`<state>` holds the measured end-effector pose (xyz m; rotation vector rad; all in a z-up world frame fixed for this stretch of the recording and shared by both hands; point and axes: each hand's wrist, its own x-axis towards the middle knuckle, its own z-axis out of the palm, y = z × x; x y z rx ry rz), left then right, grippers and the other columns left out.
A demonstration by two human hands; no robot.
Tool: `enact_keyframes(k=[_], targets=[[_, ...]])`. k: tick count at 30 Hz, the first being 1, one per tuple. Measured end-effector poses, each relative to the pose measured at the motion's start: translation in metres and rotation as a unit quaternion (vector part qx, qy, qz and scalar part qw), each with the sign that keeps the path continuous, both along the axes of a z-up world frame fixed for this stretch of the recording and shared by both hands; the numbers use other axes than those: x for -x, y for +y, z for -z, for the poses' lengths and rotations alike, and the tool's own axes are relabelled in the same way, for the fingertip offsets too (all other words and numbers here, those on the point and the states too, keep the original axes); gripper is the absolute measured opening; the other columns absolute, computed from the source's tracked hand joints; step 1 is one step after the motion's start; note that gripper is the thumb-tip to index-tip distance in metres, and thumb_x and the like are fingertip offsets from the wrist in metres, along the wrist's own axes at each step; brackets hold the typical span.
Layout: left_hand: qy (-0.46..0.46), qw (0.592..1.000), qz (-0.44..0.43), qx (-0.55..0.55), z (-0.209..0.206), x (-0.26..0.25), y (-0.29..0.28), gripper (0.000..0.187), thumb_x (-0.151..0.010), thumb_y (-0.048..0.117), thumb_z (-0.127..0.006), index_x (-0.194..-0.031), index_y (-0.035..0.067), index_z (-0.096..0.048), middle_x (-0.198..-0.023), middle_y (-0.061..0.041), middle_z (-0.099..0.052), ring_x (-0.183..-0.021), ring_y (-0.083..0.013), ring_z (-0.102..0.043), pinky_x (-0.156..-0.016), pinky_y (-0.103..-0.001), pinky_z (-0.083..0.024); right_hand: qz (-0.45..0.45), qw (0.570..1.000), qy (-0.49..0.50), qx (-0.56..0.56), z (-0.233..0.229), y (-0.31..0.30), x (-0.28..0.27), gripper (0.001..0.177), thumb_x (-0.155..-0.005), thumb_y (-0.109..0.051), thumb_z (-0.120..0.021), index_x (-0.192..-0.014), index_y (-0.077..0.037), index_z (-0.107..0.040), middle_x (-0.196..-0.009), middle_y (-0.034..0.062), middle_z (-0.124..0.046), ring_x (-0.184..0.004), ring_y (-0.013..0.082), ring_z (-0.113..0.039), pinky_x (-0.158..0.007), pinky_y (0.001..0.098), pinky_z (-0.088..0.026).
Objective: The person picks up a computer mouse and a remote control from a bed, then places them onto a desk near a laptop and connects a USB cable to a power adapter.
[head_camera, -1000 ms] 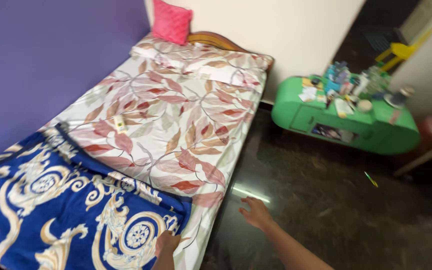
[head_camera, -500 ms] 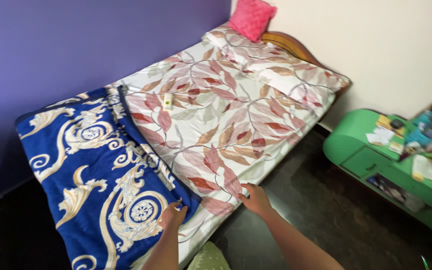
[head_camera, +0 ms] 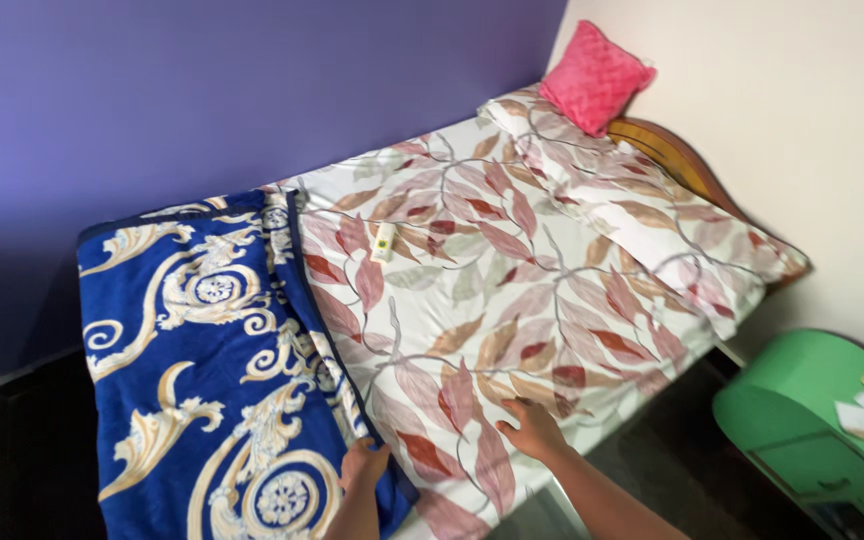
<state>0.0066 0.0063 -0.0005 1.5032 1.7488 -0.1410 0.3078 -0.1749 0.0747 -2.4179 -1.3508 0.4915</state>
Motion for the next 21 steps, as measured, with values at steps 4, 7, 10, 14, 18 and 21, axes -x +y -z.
enact_keyframes(k=[4, 7, 10, 14, 18, 21], targets=[[0.006, 0.999, -0.017, 0.030, 0.007, -0.018, 0.036, 0.069, -0.078, 0.059, -0.078, -0.141, 0.033, -0.062, -0.147, -0.003, -0.061, -0.141, -0.0269, -0.054, -0.121, -0.062, -0.031, 0.000, 1.000, -0.011, -0.005, 0.008, 0.041, -0.021, 0.054, -0.081, -0.040, -0.080, -0.127, -0.015, -0.068, -0.131, 0.0127, -0.065, -0.118, 0.0347, -0.064, -0.099, 0.0427, -0.052], [-0.009, 1.000, -0.017, 0.000, 0.012, -0.024, 0.059, 0.066, -0.078, 0.056, -0.077, -0.139, 0.032, -0.064, -0.141, -0.003, -0.067, -0.136, -0.0271, -0.059, -0.120, -0.061, -0.034, 0.004, 0.998, 0.018, 0.055, 0.007, 0.073, -0.029, 0.052, -0.083, -0.039, -0.077, -0.129, -0.018, -0.067, -0.130, 0.0098, -0.068, -0.116, 0.0321, -0.067, -0.100, 0.0406, -0.053], [-0.003, 1.000, -0.024, 0.013, 0.016, -0.030, 0.079, 0.064, -0.078, 0.055, -0.077, -0.137, 0.032, -0.066, -0.137, -0.003, -0.070, -0.135, -0.0266, -0.060, -0.118, -0.057, -0.038, -0.011, 0.999, 0.047, 0.015, 0.015, 0.096, -0.035, 0.054, -0.081, -0.036, -0.078, -0.129, -0.014, -0.066, -0.130, 0.0097, -0.069, -0.118, 0.0310, -0.068, -0.099, 0.0394, -0.055], [-0.011, 0.999, -0.045, 0.018, 0.023, -0.038, 0.104, 0.064, -0.077, 0.056, -0.077, -0.136, 0.032, -0.066, -0.135, -0.005, -0.070, -0.132, -0.0252, -0.062, -0.113, -0.048, -0.045, -0.033, 0.998, 0.041, 0.027, 0.039, 0.128, -0.048, 0.054, -0.081, -0.034, -0.080, -0.129, -0.015, -0.066, -0.134, 0.0105, -0.065, -0.121, 0.0315, -0.064, -0.100, 0.0411, -0.052], [-0.020, 0.999, -0.050, 0.004, 0.038, -0.047, 0.118, 0.062, -0.078, 0.055, -0.077, -0.133, 0.028, -0.068, -0.135, -0.007, -0.070, -0.129, -0.0265, -0.064, -0.109, -0.044, -0.049, -0.048, 0.996, 0.049, 0.060, 0.066, 0.156, -0.062, 0.056, -0.082, -0.035, -0.079, -0.132, -0.015, -0.063, -0.135, 0.0129, -0.064, -0.121, 0.0307, -0.065, -0.101, 0.0397, -0.053], [-0.026, 0.998, -0.055, -0.005, 0.048, -0.053, 0.123, 0.062, -0.076, 0.056, -0.079, -0.131, 0.028, -0.069, -0.135, -0.008, -0.069, -0.128, -0.0278, -0.064, -0.107, -0.041, -0.050, -0.067, 0.995, 0.031, 0.067, 0.078, 0.181, -0.070, 0.058, -0.081, -0.038, -0.081, -0.132, -0.015, -0.063, -0.137, 0.0152, -0.061, -0.124, 0.0331, -0.061, -0.103, 0.0415, -0.051]])
